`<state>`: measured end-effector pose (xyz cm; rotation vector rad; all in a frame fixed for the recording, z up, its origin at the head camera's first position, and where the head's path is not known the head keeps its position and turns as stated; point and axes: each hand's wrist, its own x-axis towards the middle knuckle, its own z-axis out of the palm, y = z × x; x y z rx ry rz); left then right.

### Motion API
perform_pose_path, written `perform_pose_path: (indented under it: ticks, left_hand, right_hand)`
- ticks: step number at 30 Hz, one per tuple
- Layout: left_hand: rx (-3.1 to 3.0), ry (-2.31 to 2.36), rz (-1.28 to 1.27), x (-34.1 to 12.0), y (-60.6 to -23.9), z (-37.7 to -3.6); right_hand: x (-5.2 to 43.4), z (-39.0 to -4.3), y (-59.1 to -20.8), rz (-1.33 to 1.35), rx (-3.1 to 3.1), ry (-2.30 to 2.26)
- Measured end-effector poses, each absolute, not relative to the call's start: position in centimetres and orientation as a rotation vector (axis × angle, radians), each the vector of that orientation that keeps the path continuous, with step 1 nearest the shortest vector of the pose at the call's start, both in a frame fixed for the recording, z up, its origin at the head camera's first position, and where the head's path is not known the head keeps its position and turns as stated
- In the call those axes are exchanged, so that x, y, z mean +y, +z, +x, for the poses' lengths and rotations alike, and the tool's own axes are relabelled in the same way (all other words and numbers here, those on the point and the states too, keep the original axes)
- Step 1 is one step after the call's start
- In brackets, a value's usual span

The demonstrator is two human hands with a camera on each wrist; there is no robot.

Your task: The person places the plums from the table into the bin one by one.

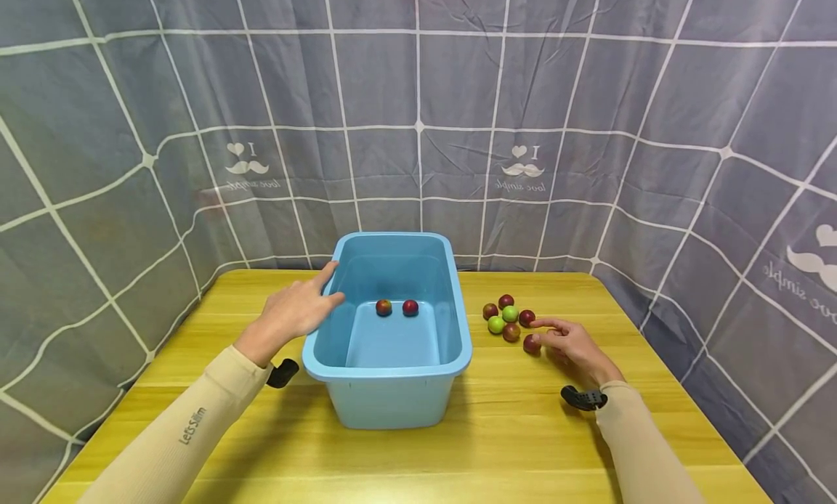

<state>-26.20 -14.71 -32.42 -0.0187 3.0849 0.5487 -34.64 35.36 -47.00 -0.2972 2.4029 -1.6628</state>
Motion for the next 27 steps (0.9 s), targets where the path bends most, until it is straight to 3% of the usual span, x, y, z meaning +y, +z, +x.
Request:
perform_pose_path:
  ticks: [27]
  left_hand:
    - [3.084,0.563,-0.019,-14.67,-32.58,-26.21]
  right_hand:
    - [35.14,-35.01,-48.06,-0.142,2.497,-1.485]
